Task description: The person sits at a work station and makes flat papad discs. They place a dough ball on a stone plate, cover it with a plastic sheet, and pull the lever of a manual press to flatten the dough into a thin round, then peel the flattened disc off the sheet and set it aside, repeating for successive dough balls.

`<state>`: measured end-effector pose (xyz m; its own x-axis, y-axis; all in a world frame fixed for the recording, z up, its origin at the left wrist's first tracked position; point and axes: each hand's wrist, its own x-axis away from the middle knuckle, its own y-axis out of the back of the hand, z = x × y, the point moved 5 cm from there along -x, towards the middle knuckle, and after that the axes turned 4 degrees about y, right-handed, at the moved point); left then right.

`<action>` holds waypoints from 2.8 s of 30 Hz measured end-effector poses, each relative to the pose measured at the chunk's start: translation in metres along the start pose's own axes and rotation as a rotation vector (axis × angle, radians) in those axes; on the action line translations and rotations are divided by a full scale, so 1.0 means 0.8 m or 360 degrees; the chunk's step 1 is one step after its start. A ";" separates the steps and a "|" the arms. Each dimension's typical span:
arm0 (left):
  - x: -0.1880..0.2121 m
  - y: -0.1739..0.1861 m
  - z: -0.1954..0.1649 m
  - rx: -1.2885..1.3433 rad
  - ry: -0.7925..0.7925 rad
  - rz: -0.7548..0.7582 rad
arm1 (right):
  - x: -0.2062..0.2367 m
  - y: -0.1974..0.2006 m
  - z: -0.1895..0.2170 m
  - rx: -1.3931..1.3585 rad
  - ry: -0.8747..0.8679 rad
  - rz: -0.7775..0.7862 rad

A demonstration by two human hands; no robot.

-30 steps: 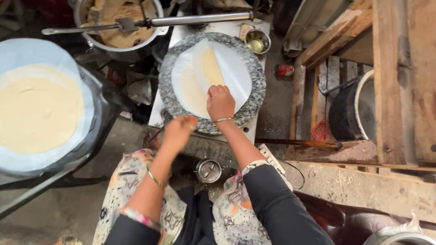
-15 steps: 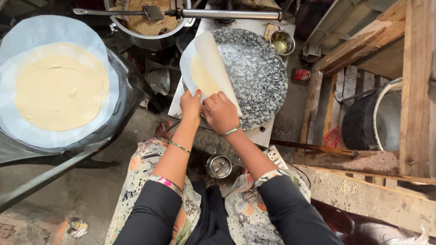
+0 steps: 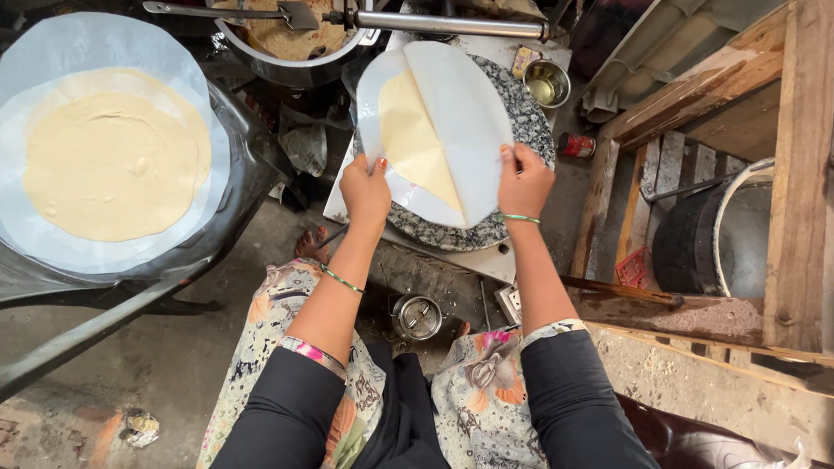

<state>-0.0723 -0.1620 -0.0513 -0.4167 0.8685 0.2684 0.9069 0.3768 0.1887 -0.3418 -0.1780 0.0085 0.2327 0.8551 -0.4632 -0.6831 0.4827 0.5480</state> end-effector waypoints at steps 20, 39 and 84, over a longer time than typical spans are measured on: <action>-0.001 0.013 -0.033 0.0461 -0.0139 0.0204 | -0.023 0.038 0.023 -0.0258 0.0104 -0.0272; -0.026 -0.021 0.117 -0.0345 0.0489 0.0023 | 0.109 -0.122 0.041 0.0330 0.0330 0.1113; 0.061 -0.087 0.054 -0.1774 -0.0535 0.0494 | 0.024 -0.066 -0.063 0.0101 -0.0352 0.0512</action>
<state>-0.1528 -0.1317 -0.0923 -0.0030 0.9759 0.2184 0.3439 -0.2041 0.9166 -0.3359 -0.1961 -0.0645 0.1620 0.9814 -0.1030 -0.7029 0.1880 0.6860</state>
